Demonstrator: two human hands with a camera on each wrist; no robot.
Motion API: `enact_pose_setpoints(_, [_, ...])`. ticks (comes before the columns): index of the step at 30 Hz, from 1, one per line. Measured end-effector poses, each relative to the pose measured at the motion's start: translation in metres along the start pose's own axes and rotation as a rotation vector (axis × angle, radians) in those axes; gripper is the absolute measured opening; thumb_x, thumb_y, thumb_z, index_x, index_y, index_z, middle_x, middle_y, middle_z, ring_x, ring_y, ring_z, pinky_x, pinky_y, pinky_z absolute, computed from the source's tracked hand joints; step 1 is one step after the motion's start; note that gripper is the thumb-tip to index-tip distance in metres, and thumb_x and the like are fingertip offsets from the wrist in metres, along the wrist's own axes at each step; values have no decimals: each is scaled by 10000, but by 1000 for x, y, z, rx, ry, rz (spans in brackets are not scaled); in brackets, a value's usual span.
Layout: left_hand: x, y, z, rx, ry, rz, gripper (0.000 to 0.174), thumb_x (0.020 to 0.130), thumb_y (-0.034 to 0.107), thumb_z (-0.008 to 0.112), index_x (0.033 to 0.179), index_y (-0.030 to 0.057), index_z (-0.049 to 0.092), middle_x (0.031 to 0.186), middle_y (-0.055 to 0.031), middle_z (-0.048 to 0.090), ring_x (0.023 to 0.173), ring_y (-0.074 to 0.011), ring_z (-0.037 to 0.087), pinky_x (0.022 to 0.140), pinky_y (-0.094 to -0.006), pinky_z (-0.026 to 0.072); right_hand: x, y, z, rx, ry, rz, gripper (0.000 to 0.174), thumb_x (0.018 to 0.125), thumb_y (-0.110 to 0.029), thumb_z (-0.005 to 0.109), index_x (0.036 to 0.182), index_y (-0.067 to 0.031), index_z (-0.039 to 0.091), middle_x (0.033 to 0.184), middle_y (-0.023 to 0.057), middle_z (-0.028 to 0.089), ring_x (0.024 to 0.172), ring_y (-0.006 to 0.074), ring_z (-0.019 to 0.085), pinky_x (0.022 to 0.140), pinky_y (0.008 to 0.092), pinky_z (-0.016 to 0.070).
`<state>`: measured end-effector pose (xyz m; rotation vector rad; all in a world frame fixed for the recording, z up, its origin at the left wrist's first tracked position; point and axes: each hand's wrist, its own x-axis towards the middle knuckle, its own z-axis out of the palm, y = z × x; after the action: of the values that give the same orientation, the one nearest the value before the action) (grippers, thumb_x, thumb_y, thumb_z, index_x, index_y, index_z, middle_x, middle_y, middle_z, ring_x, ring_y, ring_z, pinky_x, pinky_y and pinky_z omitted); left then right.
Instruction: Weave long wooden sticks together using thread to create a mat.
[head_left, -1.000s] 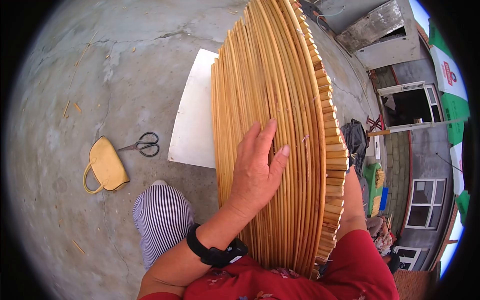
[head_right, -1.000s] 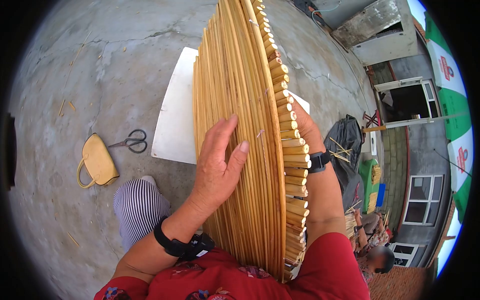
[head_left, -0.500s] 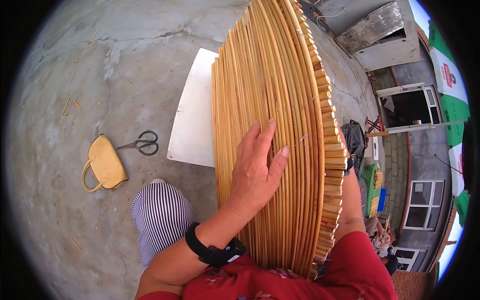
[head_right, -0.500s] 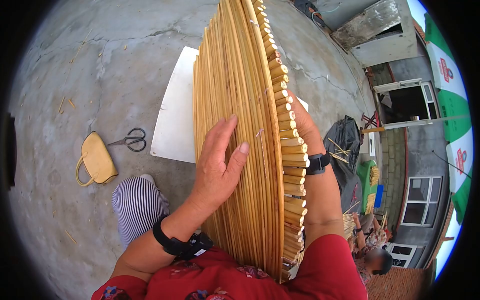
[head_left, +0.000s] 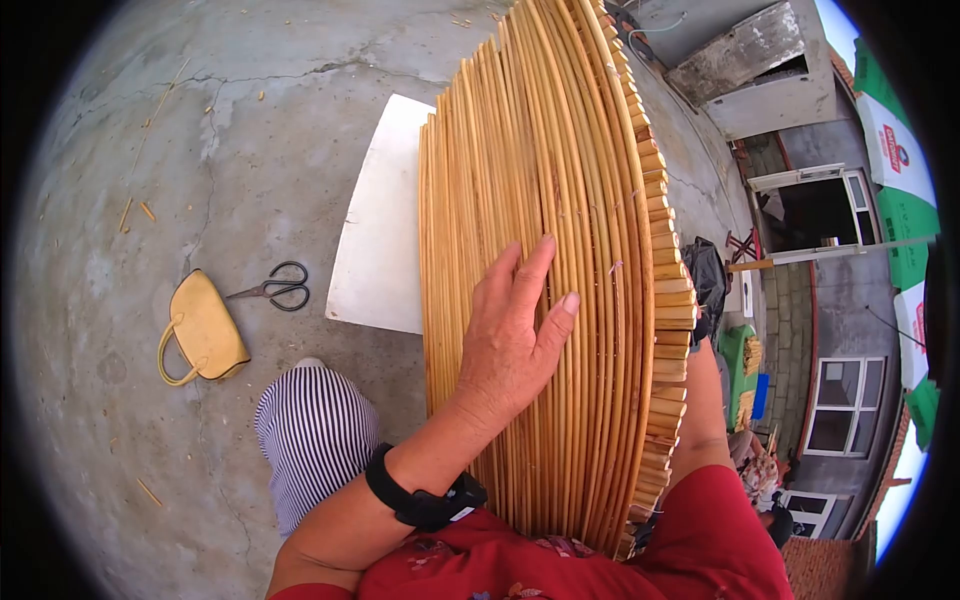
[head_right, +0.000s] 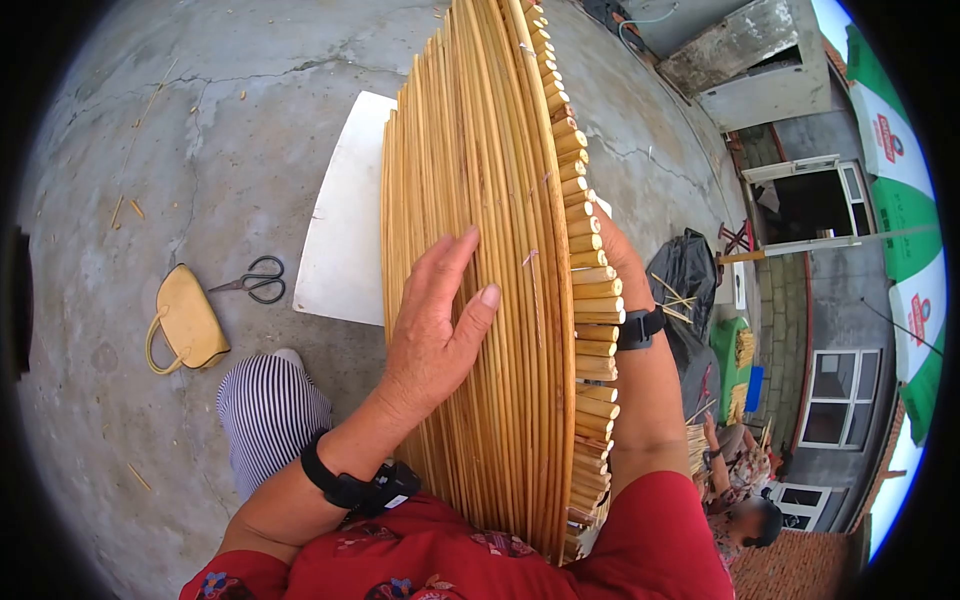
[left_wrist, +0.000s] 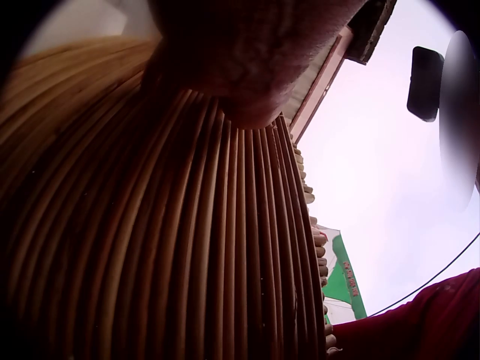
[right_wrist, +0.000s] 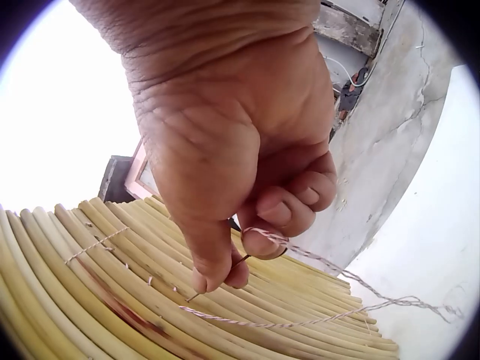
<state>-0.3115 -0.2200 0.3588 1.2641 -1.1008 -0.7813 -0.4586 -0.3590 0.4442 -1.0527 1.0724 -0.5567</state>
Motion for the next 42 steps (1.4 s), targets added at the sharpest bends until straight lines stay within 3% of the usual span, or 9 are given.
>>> enact_pose_setpoints(25, [1,2,-8,-4,-7,0,532,927,320,559,1358,33,440,1298,-271,431,1233,-395,426,1041,-435,342,-17,-6,19,-129,-70,-101,402,918,-319,575,1206,-40,555,1081,36,631,930,132,580,802,292,493])
enact_pose_setpoints(42, [-1,1,-9,-13,12,19,515,903,226,593,1361,47,441,1296,-252,455,1232,-375,440,1045,-427,344,-20,-4,25,-151,-63,-117,415,923,-294,564,1237,-25,537,1121,38,616,962,129,557,835,289,476])
